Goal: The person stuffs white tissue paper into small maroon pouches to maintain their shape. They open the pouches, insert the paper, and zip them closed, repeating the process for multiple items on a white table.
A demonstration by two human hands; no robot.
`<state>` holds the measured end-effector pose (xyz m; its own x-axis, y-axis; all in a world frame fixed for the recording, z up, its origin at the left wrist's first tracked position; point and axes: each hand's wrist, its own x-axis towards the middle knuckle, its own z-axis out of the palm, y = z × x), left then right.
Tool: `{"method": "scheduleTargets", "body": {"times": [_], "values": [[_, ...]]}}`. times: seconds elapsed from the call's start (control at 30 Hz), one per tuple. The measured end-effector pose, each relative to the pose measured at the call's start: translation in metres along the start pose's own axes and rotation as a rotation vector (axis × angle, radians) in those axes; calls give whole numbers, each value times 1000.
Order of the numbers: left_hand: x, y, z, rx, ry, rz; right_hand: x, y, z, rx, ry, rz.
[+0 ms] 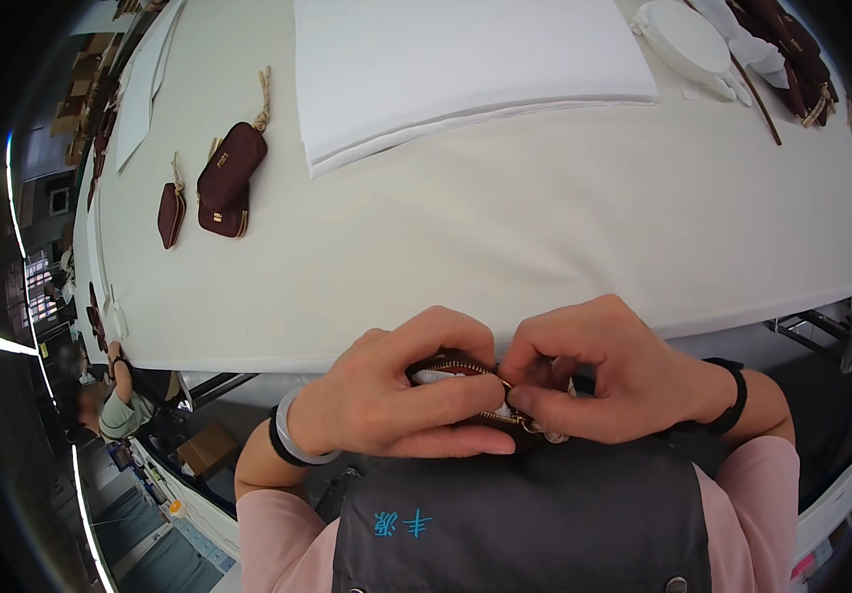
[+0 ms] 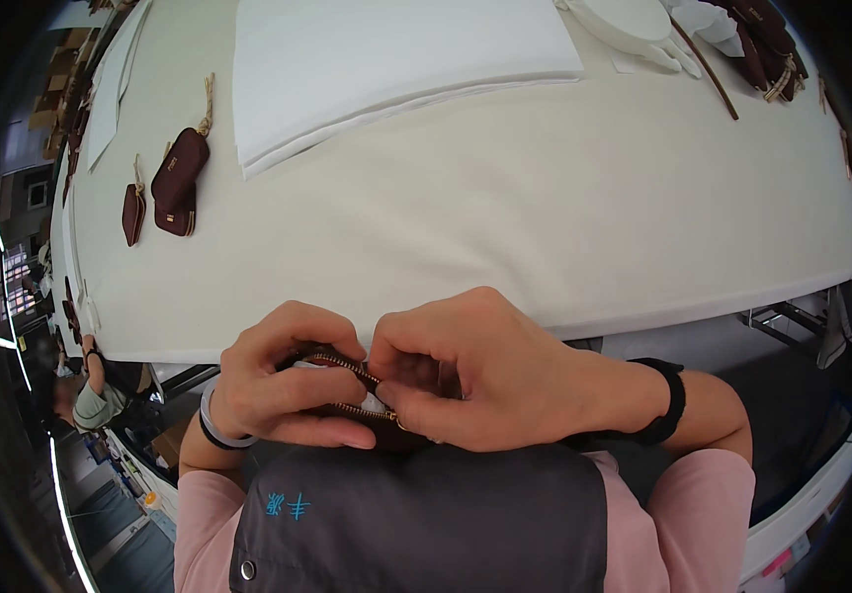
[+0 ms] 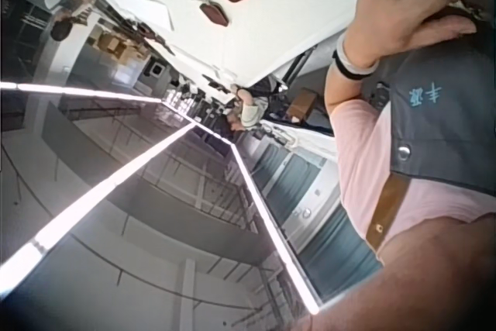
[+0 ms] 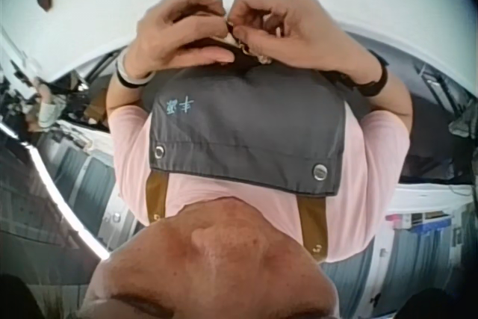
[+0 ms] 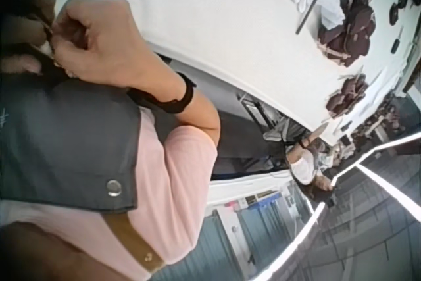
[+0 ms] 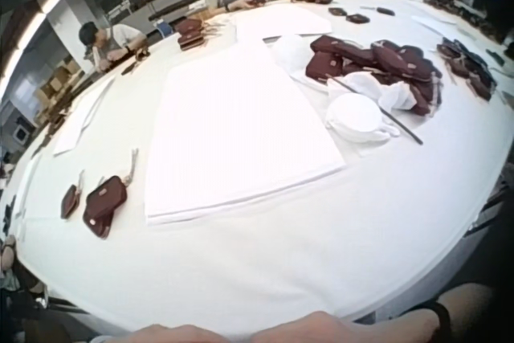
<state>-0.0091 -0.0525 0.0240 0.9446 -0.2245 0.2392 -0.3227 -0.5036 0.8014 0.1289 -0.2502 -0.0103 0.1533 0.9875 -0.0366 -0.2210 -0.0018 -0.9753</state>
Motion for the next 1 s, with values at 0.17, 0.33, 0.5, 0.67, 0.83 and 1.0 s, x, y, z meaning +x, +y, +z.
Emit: {"method": "scheduleTargets", "body": {"times": [0.17,0.33,0.5,0.67,0.83,1.0], "values": [[0,1,1,2,13,0,1,-3,-1,-3,-18,11],[-3,5,5,17,18,-26,2,-8,-5,100,-78,167],[-3,6,7,24,26,-61,2,-13,-1,-70,-35,88],[-1,7,8,-1,23,-53,0,-16,2,-345,33,-145],[-1,8,8,32,26,-26,1,-12,-6,30,-47,141],[-1,8,8,36,32,-34,2,-2,-6,123,-56,196]]}}
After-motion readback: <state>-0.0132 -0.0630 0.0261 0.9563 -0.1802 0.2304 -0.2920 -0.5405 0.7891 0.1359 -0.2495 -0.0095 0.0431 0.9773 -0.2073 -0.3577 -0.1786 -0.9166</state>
